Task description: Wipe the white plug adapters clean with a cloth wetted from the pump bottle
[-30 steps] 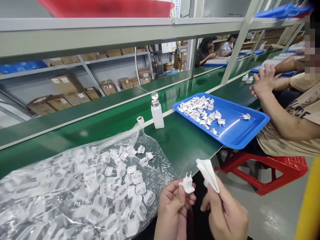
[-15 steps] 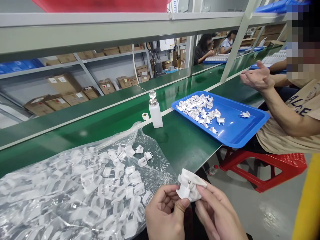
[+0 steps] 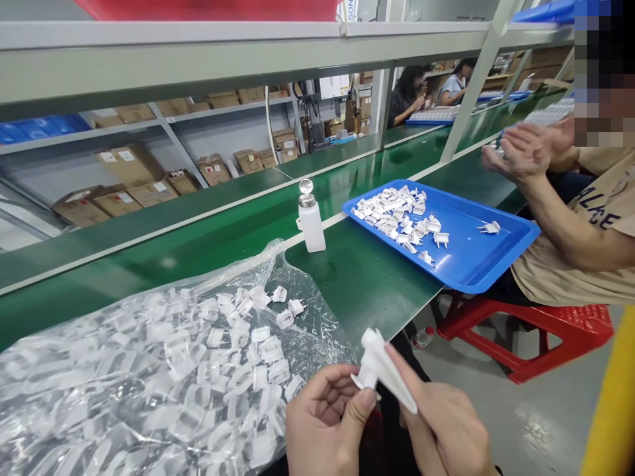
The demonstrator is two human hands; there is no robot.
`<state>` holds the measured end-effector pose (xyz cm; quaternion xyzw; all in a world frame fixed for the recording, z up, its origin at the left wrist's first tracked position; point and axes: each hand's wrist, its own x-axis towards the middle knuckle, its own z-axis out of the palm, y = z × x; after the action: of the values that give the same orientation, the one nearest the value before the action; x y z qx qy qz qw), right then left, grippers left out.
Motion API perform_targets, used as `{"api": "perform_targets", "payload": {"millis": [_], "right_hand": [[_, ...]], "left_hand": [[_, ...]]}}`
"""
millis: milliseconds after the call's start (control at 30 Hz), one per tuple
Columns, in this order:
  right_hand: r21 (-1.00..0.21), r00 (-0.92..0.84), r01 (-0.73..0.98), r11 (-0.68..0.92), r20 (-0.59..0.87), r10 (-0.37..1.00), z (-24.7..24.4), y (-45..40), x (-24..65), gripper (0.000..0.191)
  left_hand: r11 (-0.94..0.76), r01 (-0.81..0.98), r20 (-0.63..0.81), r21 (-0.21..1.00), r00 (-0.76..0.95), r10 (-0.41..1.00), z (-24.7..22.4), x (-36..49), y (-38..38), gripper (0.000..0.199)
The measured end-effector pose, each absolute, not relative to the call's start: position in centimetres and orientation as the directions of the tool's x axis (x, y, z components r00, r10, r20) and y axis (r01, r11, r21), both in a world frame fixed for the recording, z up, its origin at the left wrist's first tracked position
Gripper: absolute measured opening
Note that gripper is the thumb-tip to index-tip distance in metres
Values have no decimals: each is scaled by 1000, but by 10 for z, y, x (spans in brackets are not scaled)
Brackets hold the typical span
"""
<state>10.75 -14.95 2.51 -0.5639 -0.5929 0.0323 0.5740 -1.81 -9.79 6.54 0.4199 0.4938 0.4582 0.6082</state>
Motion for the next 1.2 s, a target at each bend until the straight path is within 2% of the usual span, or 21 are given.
{"api": "perform_targets", "payload": {"millis": [67,133,233,300,400,467,533,633,833,967,1033,1100,1200], "right_hand": [[-775,404,581,247,539,739,25,-148,112,53],[-890,511,418,180,394,764,26,-150,109,46],[-974,503,160,159,219,836,29,-154,97,38],[-998,461,-36,57,34,887,31,-156,90,43],[-925,325,-361,-115,-241,915,34,-153,90,56],[-820,242,-555,-137,-317,917,36,-147,95,55],[-714,234,-694,-90,-342,910,37,-142,100,47],[-692,315,-722,-14,-347,883,36,-138,103,40],[-815,253,-574,-83,-273,928,34,-144,95,46],[-784,288,-614,-86,-325,901,34,-141,97,42],[-726,292,-683,-81,-373,881,31,-138,104,35],[-697,360,-716,-49,-428,829,27,-135,117,27],[-716,500,-698,-8,-496,710,21,-135,144,42]], "left_hand": [[226,-131,-214,965,103,972,63,-19,-98,40],[226,-137,-211,964,117,970,63,-19,-98,41],[242,-168,-219,956,144,965,64,-18,-98,42],[257,-186,-232,948,149,961,65,-18,-97,41],[278,-211,-251,937,145,957,63,-18,-96,40],[292,-242,-259,925,157,953,61,-19,-96,40],[309,-272,-266,912,183,946,58,-18,-96,41],[368,-323,-300,872,242,923,58,-17,-96,42],[478,-422,-384,770,292,876,60,-12,-93,40],[557,-442,-478,704,285,831,54,-10,-93,43],[516,-422,-468,745,220,856,51,-9,-93,45],[410,-354,-391,840,127,911,52,-6,-90,45],[243,-174,-233,954,72,970,63,11,-76,40]]}}
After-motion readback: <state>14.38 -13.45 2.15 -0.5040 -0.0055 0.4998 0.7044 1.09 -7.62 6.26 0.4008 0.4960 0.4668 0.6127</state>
